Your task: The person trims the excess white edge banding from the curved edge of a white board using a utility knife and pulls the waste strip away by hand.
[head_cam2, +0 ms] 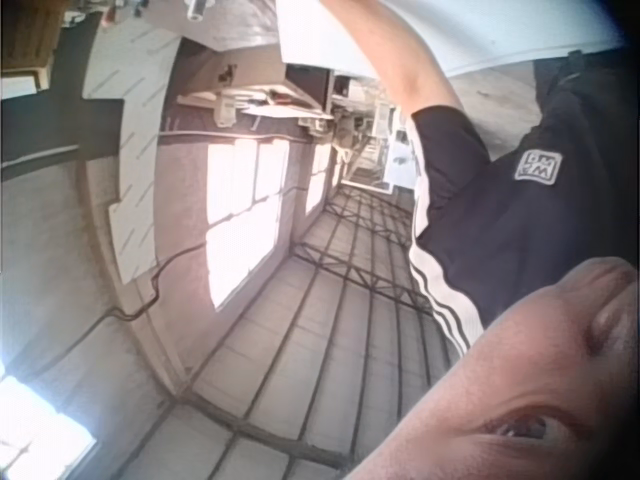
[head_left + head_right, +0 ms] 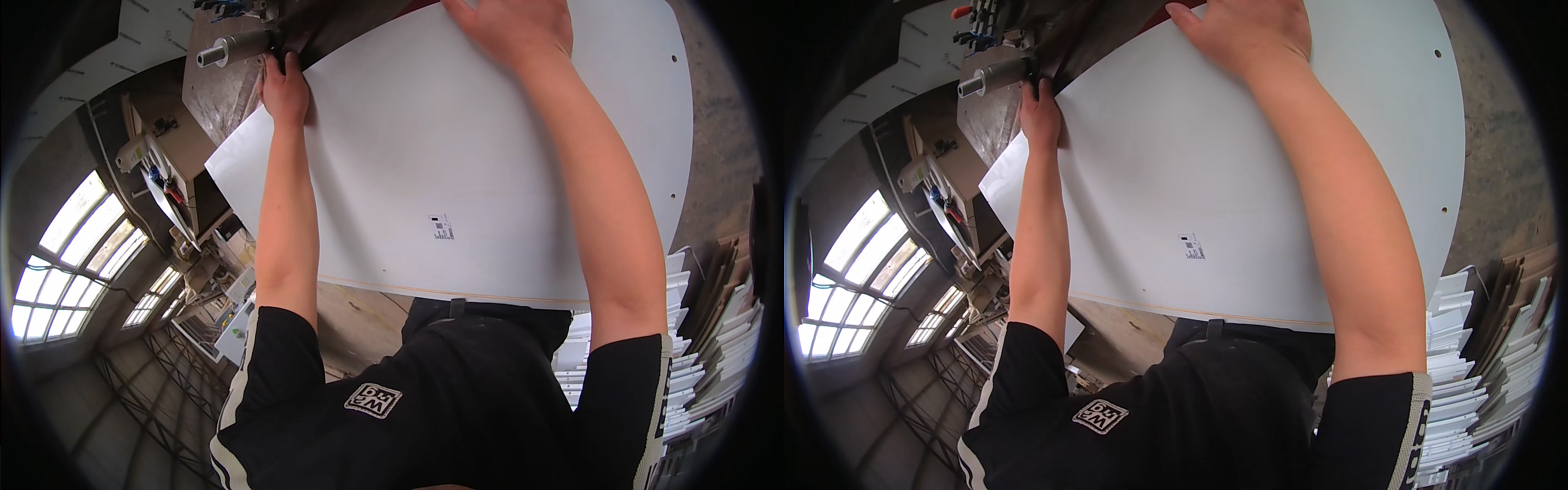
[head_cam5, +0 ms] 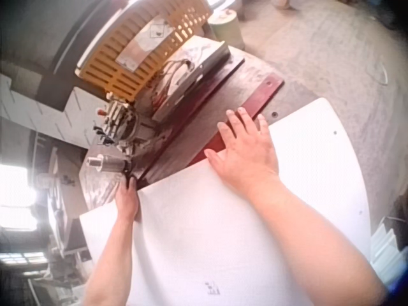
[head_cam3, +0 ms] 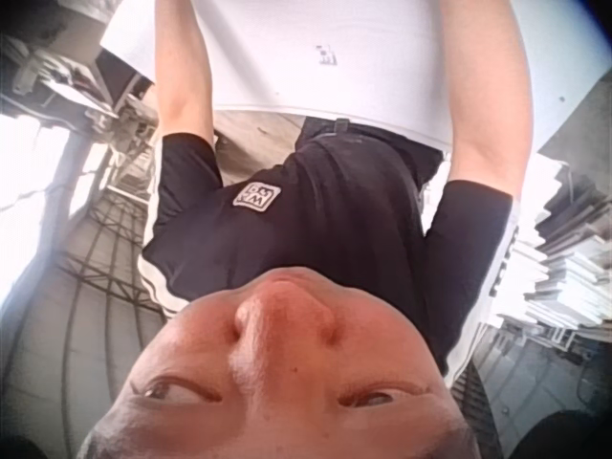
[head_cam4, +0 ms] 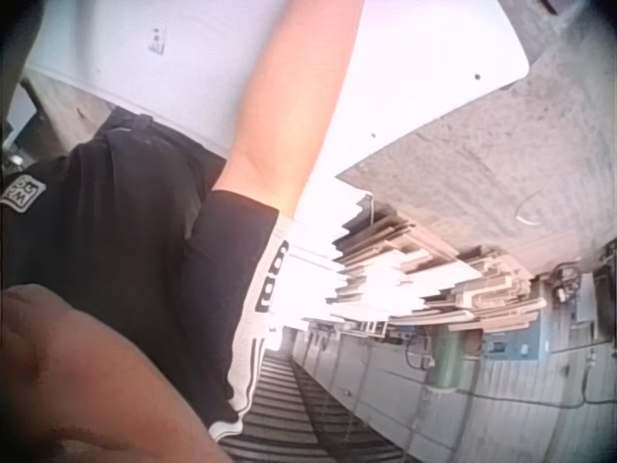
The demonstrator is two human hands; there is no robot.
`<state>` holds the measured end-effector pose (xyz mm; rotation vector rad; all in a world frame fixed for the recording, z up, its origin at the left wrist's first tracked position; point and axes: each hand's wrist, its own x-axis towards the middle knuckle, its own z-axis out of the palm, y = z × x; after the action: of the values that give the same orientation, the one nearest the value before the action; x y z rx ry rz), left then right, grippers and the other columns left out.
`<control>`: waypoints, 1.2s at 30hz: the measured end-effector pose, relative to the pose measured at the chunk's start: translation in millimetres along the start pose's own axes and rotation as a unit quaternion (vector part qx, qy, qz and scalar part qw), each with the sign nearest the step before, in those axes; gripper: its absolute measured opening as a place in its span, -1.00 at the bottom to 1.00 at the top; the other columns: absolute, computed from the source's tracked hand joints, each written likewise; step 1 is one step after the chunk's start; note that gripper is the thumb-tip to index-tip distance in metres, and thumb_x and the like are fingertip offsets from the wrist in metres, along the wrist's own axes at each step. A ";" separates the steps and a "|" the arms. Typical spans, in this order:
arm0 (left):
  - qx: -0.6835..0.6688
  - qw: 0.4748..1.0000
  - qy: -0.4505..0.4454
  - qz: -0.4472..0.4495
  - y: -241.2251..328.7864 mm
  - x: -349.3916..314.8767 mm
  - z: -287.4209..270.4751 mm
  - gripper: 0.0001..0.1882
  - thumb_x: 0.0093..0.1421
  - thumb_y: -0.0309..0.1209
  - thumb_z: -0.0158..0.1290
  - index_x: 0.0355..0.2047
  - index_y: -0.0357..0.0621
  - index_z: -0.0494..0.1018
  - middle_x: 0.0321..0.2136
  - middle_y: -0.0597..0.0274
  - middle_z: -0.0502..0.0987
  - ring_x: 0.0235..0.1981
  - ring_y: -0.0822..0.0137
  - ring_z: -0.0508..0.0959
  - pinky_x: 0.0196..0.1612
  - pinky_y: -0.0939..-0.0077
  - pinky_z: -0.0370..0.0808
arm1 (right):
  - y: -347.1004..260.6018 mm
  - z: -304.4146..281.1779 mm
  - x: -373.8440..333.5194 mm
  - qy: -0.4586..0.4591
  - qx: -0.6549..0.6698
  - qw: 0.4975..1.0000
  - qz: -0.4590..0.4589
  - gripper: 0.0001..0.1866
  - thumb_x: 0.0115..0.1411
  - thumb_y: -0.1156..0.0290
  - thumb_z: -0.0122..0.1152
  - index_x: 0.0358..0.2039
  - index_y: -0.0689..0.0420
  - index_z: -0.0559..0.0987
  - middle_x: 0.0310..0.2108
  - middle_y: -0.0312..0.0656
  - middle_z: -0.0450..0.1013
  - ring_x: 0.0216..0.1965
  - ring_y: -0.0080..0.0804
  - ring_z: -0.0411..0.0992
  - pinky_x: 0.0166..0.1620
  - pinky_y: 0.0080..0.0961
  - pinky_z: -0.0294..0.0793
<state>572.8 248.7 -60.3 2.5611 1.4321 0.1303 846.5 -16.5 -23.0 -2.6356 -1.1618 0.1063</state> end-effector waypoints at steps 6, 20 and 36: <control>-0.044 0.998 0.032 0.022 2.1 -5.4 -0.3 -0.39 0.41 -0.09 -0.02 0.35 -0.14 0.34 0.28 -0.12 0.44 0.34 -0.08 0.37 0.37 0.18 0.25 | -0.7 -0.6 1.1 -0.001 0.006 1.000 -0.004 -0.27 0.37 -0.17 -0.05 0.35 0.09 0.43 0.47 -0.15 0.19 0.52 -0.24 0.00 0.53 -0.03 -0.15; 0.015 0.996 0.012 -0.086 3.9 7.3 -3.3 -0.29 0.45 0.07 -0.20 0.48 -0.02 0.15 0.42 0.15 0.29 0.50 0.10 0.13 0.48 -0.14 -0.12 | -2.2 14.7 3.2 0.056 0.011 0.998 -0.019 -0.27 0.30 -0.14 0.07 0.28 0.14 0.47 0.42 -0.10 0.25 0.50 -0.21 0.05 0.51 0.02 -0.11; 0.027 0.999 0.014 -0.015 -9.1 -0.6 3.2 -0.26 0.45 0.08 -0.18 0.47 -0.11 0.16 0.39 0.04 0.33 0.50 0.18 0.15 0.49 -0.11 -0.18 | -5.7 6.5 0.5 0.051 0.013 0.998 -0.018 -0.28 0.29 -0.14 0.09 0.27 0.14 0.48 0.40 -0.07 0.28 0.48 -0.19 0.09 0.51 0.00 -0.08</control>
<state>565.5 252.4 -65.3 2.5899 1.5031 0.1252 841.7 -11.1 -27.8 -2.5639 -1.1642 -0.0176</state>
